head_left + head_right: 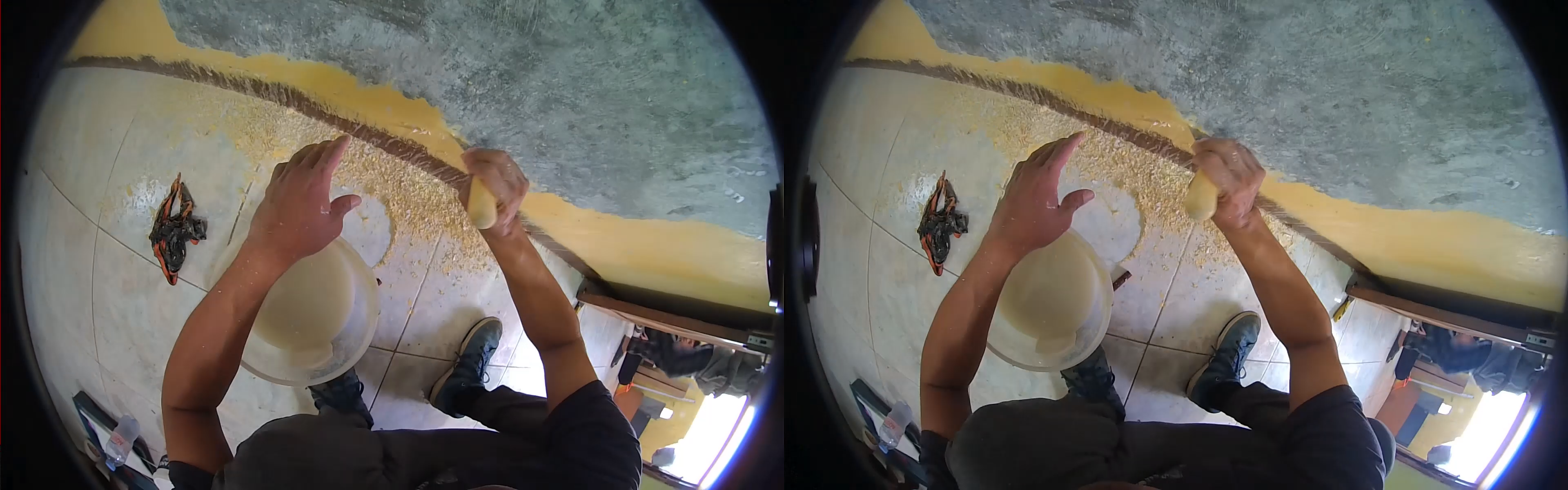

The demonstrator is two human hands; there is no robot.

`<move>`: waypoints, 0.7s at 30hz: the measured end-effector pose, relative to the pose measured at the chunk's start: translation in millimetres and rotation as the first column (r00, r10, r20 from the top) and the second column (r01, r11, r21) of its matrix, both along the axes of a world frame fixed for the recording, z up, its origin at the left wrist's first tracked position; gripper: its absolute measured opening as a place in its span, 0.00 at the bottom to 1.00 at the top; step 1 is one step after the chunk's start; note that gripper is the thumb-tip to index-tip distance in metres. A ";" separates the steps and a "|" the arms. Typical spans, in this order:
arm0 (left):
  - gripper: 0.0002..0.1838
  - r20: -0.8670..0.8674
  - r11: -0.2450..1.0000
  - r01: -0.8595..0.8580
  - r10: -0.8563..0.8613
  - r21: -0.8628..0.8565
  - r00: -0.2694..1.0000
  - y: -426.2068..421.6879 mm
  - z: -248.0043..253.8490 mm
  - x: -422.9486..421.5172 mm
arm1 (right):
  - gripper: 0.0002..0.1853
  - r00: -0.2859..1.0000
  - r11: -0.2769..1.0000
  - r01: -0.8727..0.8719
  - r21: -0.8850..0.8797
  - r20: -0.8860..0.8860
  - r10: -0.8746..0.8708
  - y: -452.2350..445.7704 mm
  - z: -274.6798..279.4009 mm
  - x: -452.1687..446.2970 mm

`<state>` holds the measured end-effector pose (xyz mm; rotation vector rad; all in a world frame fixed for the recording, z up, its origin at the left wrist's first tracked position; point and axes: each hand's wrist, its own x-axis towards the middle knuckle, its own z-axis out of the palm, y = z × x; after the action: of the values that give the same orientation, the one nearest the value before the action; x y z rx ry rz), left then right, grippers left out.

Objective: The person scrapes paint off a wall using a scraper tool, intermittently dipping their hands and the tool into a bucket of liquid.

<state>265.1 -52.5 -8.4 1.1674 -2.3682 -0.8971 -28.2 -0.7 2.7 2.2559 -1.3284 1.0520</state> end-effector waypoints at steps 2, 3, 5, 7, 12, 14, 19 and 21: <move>0.43 -0.012 0.993 -0.045 0.044 -0.110 0.999 3.0 0.4 -3.3 | 0.14 1.000 0.999 0.019 0.042 0.024 -0.020 0.1 8.6 4.3; 0.47 -0.004 0.988 -0.029 0.029 -0.150 1.000 1.2 3.5 -4.4 | 0.14 0.997 0.998 0.056 0.034 0.043 -0.057 0.8 13.1 5.5; 0.49 -0.056 0.972 -0.041 0.028 -0.231 0.998 -3.6 15.2 -9.4 | 0.12 0.995 1.000 -0.020 0.004 0.100 0.020 -4.4 1.4 -2.0; 0.50 -0.110 0.947 -0.050 0.016 -0.317 0.994 -13.0 29.2 -16.8 | 0.12 0.996 0.999 -0.034 0.032 0.081 0.031 -1.6 2.7 1.7; 0.52 -0.112 0.687 -0.085 0.005 -0.722 0.994 -61.2 53.6 -34.7 | 0.08 0.970 0.985 -0.168 -0.046 0.170 0.174 -11.3 -18.2 -11.6; 0.46 0.003 0.743 -0.026 0.038 -0.668 0.999 -84.1 82.1 -39.9 | 0.09 0.996 0.993 -0.034 0.113 0.085 0.024 0.6 -11.3 -1.6; 0.45 -0.170 0.413 -0.133 -0.054 -0.901 0.984 -141.0 97.9 -75.7 | 0.13 0.998 0.998 -0.029 0.055 0.066 0.025 -6.8 -10.2 4.7; 0.45 -0.173 0.390 -0.137 -0.056 -0.910 0.983 -147.5 92.3 -85.0 | 0.12 0.999 0.983 0.045 0.180 0.021 -0.050 -5.9 -10.2 4.9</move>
<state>180.1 -200.1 83.8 0.5860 -2.0791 0.4115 -23.2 -6.6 -7.5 2.3324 -1.5360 0.9826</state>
